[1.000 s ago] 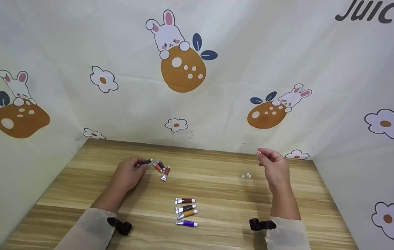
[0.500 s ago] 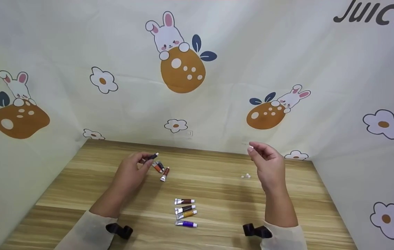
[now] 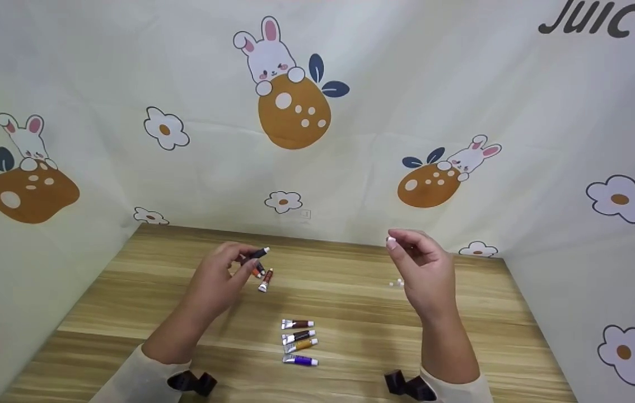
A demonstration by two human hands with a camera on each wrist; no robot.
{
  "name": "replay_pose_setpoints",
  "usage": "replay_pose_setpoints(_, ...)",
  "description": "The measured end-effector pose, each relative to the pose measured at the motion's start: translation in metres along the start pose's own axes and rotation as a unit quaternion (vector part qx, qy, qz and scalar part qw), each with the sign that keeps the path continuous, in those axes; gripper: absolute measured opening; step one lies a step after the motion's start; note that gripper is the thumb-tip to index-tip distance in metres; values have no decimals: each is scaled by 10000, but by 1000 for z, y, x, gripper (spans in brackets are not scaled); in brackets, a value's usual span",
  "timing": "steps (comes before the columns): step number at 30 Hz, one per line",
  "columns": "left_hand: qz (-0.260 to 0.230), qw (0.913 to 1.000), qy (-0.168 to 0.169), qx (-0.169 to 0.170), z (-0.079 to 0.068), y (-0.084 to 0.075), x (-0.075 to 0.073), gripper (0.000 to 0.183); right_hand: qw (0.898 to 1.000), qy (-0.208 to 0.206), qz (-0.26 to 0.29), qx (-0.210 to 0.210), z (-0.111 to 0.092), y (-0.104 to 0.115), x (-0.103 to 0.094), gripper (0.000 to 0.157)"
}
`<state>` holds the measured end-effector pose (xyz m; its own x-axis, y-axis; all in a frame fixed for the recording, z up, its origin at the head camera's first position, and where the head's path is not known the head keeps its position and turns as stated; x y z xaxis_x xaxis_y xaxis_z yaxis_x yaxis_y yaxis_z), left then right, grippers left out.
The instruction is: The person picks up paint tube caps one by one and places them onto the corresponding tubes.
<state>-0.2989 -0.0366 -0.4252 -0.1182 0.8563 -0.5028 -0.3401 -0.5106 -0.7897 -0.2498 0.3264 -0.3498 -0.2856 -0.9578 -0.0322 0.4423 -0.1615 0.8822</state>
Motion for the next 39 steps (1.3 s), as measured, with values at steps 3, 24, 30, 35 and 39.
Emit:
replay_pose_setpoints(3,30,10000,40,83,-4,-10,-1,19,9996,107,162,-221,-7,12,5,18)
replay_pose_setpoints(24,331,9891,51,1436,-35,-70,-1,17,9660,1145,827,-2168,-41,58,31,27)
replay_pose_setpoints(30,284,9822,-6,1857,-46,-86,-4,16,9656,1316,592,-2161,-50,62,41,27)
replay_pose_setpoints(35,287,9751,-96,2197,-53,-98,-5,14,9616,1535,349,-2248,-55,62,49,29)
replay_pose_setpoints(39,323,9679,-159,2486,-58,-105,-6,13,9643,1518,-393,-2132,-58,61,54,30)
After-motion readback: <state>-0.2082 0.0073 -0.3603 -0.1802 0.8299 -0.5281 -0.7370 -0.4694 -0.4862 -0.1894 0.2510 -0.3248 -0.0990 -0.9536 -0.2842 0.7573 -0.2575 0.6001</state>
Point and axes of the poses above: each hand's wrist, its own z-axis towards the middle knuckle, its own x-axis out of the palm, y = z × x, the point moved 7 cm from there along z, towards the middle knuckle, and after that the axes turned 7 degrees about -z, right-handed, at the moved point
